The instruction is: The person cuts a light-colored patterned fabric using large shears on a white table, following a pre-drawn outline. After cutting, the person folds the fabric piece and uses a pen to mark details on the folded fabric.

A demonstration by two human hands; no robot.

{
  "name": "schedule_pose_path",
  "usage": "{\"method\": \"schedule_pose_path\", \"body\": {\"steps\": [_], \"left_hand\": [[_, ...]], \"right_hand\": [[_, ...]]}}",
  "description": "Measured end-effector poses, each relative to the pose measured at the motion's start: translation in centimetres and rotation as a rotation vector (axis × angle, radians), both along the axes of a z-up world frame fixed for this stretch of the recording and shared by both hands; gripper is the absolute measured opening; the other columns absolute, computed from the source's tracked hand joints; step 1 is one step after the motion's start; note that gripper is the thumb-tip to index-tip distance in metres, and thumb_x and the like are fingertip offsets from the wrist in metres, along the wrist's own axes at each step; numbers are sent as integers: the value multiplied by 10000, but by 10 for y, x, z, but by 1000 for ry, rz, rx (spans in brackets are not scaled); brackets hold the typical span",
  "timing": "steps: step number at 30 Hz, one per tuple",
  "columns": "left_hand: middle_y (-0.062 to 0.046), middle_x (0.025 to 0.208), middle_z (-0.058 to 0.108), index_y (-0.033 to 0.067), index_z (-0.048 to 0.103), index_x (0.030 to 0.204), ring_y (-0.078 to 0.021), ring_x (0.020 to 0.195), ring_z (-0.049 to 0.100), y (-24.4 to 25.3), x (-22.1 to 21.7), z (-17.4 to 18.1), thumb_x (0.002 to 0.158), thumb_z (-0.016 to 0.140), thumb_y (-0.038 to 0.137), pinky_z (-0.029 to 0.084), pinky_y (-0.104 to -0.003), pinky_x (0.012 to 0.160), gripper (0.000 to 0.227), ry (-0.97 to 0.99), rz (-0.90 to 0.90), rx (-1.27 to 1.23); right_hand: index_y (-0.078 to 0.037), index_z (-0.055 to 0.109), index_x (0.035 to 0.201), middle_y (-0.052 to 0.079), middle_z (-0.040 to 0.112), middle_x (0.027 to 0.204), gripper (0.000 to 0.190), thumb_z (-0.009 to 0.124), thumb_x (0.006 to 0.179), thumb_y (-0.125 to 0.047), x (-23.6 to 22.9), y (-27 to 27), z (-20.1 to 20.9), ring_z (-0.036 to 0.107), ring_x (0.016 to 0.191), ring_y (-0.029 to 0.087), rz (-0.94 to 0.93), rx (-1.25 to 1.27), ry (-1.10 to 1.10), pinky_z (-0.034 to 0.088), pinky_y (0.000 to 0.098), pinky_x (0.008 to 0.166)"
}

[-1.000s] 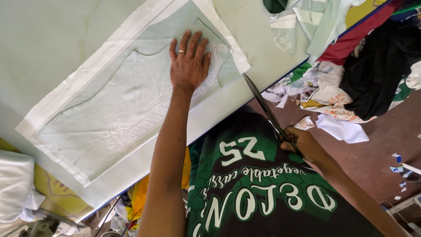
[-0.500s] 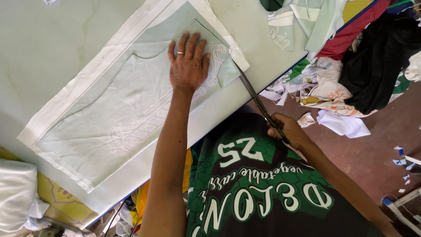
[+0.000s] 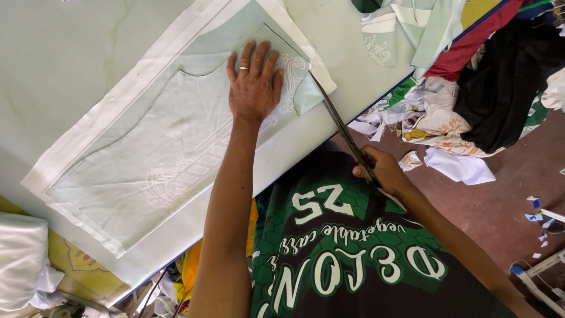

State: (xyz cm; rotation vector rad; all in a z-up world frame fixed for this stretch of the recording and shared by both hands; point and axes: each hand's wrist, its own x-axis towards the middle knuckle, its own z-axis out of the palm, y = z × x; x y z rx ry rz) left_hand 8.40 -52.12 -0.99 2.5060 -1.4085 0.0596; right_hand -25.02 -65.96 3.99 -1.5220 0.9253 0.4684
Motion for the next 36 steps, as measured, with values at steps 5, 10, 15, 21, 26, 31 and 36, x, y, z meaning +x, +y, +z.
{"method": "schedule_pose_path", "body": {"steps": [5,10,15,21,26,31,36], "left_hand": [[9,1504,475,177,604,1346,-266,1433,367,1,0,-1,1084,500,380,278,-610,1150,348,-27,0,-18],[6,1507,468,171,603,1345,-267,1434,359,-1,0,1,1084,493,375,277,-622,1149,349,-6,-1,-20],[0,1514,464,164,598,1356,-274,1440,350,0,0,1,1090,471,383,271,-622,1154,367,4,-4,-9],[-8,1503,482,167,601,1343,-275,1427,380,0,0,4,1085,486,373,298,-613,1140,350,-24,-6,-29],[-11,1505,474,163,585,1354,-280,1433,370,0,0,2,1085,486,366,293,-623,1144,352,-9,-13,-22],[-12,1513,473,166,574,1372,-280,1443,359,1,0,3,1088,475,366,273,-621,1153,362,1,-18,-14],[-11,1528,463,159,563,1388,-283,1457,325,0,0,7,1098,408,380,218,-600,1177,397,44,-12,34]], "right_hand": [[-99,608,894,21,567,761,550,780,710,-588,-2,3,-1,506,699,144,1,-32,8,386,290,611],[-112,604,884,20,572,754,488,814,735,-527,2,5,5,502,705,147,-17,-46,41,379,297,630],[-122,570,790,4,526,696,479,783,776,-552,3,6,6,472,678,136,6,-122,33,343,297,612],[-107,571,750,-11,488,666,383,854,829,-353,-5,8,1,431,658,115,20,-166,-45,337,288,580],[-98,618,746,-5,529,660,346,844,836,-345,2,12,16,457,648,111,-4,-158,-3,352,282,572],[-110,578,778,21,528,690,416,791,836,-462,15,16,13,473,665,148,59,-188,48,363,314,603],[-116,592,804,21,553,708,385,815,845,-428,35,29,25,491,679,157,-3,-217,110,378,313,620]]}}
